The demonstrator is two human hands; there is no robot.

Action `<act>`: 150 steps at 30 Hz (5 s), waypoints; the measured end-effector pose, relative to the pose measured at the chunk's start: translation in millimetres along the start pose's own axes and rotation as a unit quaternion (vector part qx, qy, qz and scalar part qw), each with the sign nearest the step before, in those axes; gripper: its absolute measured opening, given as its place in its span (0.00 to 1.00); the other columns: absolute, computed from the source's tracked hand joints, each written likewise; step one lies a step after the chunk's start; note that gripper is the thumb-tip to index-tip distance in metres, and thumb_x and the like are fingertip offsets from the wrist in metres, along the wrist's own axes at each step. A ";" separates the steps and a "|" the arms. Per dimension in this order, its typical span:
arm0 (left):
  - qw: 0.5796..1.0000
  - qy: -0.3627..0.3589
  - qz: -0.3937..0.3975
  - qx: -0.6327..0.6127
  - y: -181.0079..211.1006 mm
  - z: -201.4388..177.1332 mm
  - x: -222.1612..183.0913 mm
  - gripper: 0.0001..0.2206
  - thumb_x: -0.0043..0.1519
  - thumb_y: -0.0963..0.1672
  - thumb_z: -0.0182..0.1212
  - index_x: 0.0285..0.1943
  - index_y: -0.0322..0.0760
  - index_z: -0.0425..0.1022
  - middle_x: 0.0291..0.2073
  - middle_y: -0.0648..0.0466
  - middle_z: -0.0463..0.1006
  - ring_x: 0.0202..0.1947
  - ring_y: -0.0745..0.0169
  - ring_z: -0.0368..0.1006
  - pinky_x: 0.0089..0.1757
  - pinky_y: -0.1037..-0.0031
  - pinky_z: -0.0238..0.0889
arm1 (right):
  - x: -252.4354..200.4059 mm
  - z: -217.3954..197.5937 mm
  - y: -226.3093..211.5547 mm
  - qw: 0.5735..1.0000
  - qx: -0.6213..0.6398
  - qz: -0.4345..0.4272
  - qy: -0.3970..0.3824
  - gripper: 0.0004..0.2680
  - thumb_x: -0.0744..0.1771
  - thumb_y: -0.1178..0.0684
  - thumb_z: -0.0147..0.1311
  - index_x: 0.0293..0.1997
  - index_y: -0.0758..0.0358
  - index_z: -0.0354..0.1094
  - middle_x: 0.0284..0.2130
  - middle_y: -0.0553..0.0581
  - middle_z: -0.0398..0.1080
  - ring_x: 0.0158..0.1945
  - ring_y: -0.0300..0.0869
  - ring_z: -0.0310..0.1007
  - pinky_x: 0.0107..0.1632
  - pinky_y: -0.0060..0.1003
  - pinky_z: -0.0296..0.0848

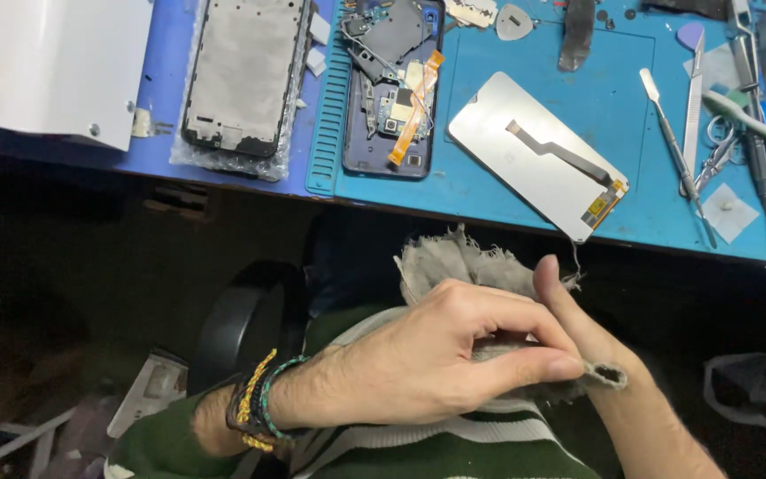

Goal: Cleaning and preparing a mobile phone screen on a heating platform during a remanufacturing process.

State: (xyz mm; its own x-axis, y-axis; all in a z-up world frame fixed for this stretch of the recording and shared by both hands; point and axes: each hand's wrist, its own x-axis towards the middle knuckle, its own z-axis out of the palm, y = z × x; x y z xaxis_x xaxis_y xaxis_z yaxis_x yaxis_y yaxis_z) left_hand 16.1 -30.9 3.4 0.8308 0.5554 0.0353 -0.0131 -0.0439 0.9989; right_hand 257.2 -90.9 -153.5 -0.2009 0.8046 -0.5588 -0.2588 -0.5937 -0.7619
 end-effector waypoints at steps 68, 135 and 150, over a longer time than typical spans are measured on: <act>0.984 0.177 -0.032 -0.013 -34.3 -73.3 -67.8 0.10 0.56 0.40 0.72 0.35 0.35 0.71 0.20 0.60 0.72 0.19 0.75 0.61 0.25 0.81 0.56 | 16.3 134.2 -208.1 0.743 -0.601 -0.275 -0.111 0.05 0.63 0.47 0.61 0.34 0.50 0.82 0.22 0.41 0.86 0.21 0.31 0.81 0.25 0.29 0.80; 0.855 0.511 0.080 -0.033 -64.7 -87.4 -116.6 0.21 0.70 0.47 0.51 0.21 0.40 0.60 0.19 0.66 0.56 0.21 0.76 0.46 0.24 0.75 0.41 | 128.2 219.0 -299.7 0.560 -0.423 -0.707 -0.087 0.09 0.80 0.56 0.32 0.65 0.75 0.48 0.51 0.82 0.69 0.50 0.67 0.78 0.53 0.55 0.81; 0.831 0.552 -0.006 -0.065 -124.1 -107.4 -135.9 0.20 0.67 0.46 0.55 0.26 0.25 0.78 0.17 0.57 0.70 0.20 0.71 0.60 0.25 0.75 0.52 | 298.9 230.9 -369.2 0.506 -0.504 -0.694 0.089 0.04 0.66 0.63 0.57 0.41 0.73 0.70 0.27 0.59 0.70 0.24 0.43 0.68 0.27 0.39 0.68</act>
State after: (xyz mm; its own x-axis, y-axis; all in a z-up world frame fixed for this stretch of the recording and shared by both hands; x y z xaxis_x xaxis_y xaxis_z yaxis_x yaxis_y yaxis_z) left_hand -154.9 -11.7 -122.2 -0.1856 0.9817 -0.0413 -0.1270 0.0177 0.9917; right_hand 74.6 366.8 36.4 -0.3752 0.4814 0.7922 0.5987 0.7783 -0.1893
